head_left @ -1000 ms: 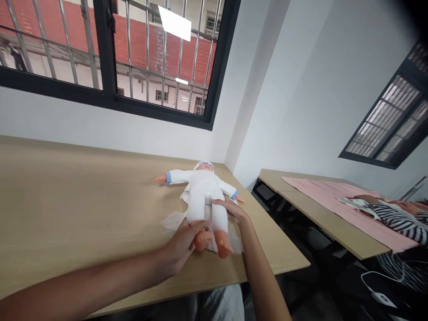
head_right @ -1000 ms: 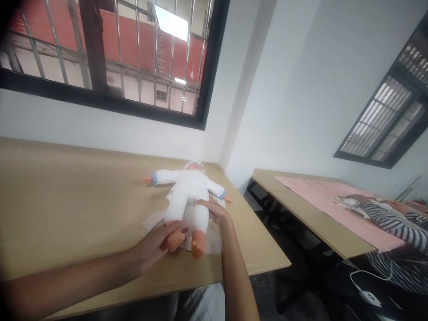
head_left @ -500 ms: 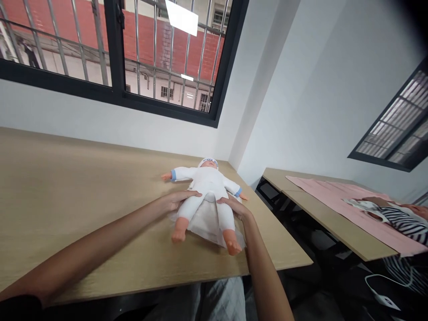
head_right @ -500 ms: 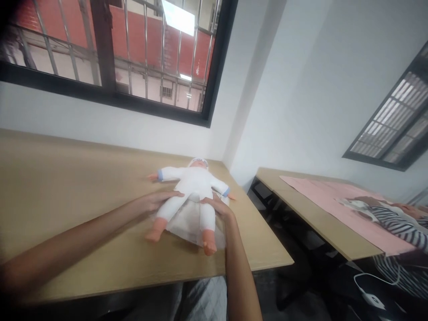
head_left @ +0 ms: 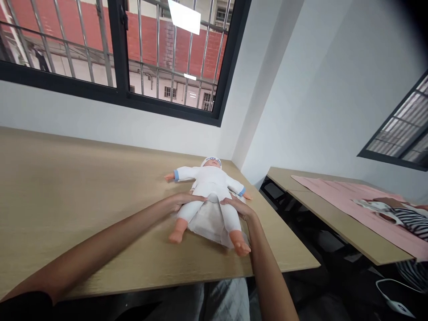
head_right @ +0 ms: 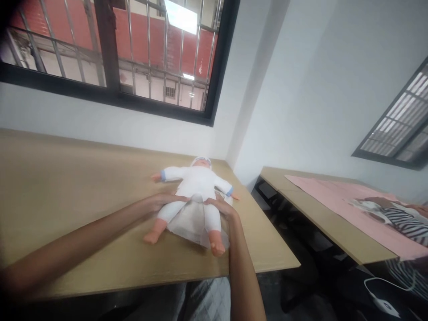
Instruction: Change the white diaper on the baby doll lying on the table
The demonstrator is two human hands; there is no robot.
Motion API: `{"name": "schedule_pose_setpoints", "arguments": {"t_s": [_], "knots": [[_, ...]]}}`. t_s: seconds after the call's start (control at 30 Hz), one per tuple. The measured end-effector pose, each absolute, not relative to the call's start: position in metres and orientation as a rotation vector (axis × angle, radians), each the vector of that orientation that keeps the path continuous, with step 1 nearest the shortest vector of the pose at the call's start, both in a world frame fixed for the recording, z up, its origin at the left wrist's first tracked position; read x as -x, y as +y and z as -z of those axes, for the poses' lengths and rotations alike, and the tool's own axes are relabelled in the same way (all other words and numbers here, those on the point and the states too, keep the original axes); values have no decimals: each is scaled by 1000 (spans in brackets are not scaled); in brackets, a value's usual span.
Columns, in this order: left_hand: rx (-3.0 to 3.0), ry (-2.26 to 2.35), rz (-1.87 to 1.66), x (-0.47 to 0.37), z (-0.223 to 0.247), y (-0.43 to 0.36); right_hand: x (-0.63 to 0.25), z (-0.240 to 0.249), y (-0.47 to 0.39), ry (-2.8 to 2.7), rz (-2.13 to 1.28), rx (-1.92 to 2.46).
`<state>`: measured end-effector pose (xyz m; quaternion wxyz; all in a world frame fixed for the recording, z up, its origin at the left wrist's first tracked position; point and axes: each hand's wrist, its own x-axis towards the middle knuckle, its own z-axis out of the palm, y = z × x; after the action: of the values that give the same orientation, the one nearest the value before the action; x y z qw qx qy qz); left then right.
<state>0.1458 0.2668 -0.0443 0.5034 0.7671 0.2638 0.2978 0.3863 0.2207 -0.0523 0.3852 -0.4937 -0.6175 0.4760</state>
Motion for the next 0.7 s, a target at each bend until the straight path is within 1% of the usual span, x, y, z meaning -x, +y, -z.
{"name": "schedule_pose_setpoints", "arguments": {"t_s": [0.1, 0.23, 0.37, 0.53, 0.6, 0.7], "knots": [[-1780, 629, -577, -143, 51, 277, -391, 57, 225, -1611, -1190, 1243], [-1741, 648, -621, -138, 56, 290, -397, 63, 232, -1677, -1120, 1141], [-1761, 663, -595, -135, 50, 289, -400, 67, 235, -1693, -1096, 1105], [-1836, 684, -473, -138, 44, 279, -403, 70, 236, -1683, -1093, 1103], [-1966, 744, -603, -143, 46, 276, -403, 70, 236, -1683, -1094, 1092], [-2189, 1028, -944, -153, 48, 263, -401, 67, 233, -1669, -1123, 1115]]}}
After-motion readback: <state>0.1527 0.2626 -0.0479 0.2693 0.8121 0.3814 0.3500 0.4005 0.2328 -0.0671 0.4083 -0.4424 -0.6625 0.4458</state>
